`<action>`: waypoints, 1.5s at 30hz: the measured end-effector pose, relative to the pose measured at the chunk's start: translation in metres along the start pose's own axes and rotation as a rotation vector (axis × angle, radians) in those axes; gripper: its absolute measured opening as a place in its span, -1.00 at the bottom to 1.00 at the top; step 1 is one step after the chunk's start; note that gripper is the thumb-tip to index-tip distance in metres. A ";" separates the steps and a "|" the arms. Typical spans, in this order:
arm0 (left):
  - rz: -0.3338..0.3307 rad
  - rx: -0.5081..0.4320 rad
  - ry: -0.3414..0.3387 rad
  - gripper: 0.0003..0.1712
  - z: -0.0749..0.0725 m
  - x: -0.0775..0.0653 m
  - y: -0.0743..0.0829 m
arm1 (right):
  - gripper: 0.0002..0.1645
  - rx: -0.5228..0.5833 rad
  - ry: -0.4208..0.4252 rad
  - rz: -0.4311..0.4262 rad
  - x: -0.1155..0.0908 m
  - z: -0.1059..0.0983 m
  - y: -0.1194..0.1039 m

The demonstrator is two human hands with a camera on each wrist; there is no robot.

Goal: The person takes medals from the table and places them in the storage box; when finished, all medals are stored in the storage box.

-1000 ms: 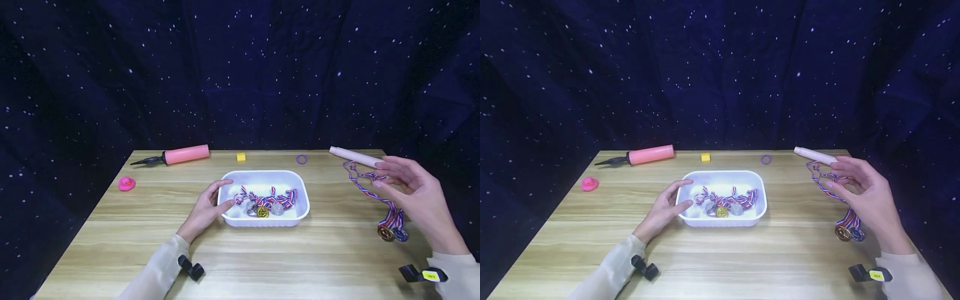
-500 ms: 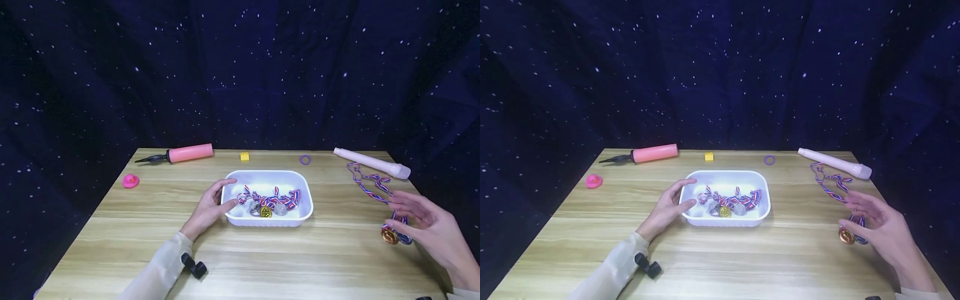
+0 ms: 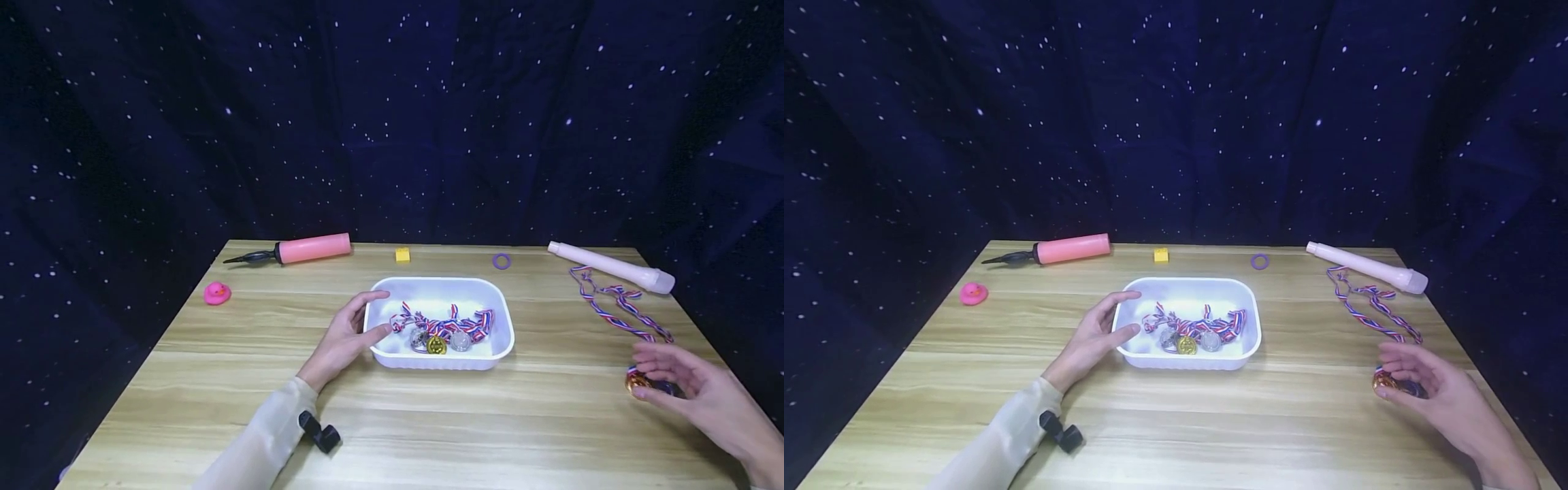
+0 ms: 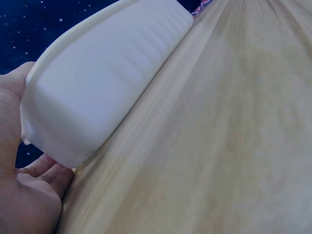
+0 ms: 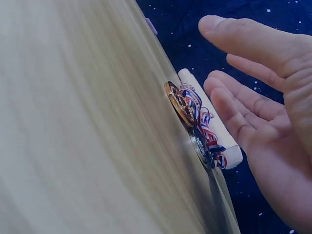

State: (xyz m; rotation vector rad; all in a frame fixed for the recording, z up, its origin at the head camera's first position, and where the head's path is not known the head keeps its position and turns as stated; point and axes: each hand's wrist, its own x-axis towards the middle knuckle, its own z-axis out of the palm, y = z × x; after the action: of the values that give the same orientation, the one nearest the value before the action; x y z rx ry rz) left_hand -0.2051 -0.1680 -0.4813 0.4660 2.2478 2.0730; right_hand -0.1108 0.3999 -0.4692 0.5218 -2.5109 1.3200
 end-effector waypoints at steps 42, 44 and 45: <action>0.001 -0.006 -0.007 -0.28 0.001 0.001 0.000 | -0.48 -0.272 -0.016 -0.056 0.005 0.019 -0.001; 0.001 -0.010 -0.007 -0.28 0.001 0.000 0.001 | -0.53 -0.258 -0.026 -0.044 0.006 0.022 -0.002; 0.001 -0.010 -0.006 -0.28 0.001 0.000 0.001 | -0.55 -0.247 -0.029 -0.039 0.006 0.023 -0.002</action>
State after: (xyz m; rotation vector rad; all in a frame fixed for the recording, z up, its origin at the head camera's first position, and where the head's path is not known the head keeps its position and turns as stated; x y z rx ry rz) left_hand -0.2049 -0.1672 -0.4801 0.4723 2.2338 2.0795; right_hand -0.1171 0.3785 -0.4784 0.5337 -2.6230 0.9756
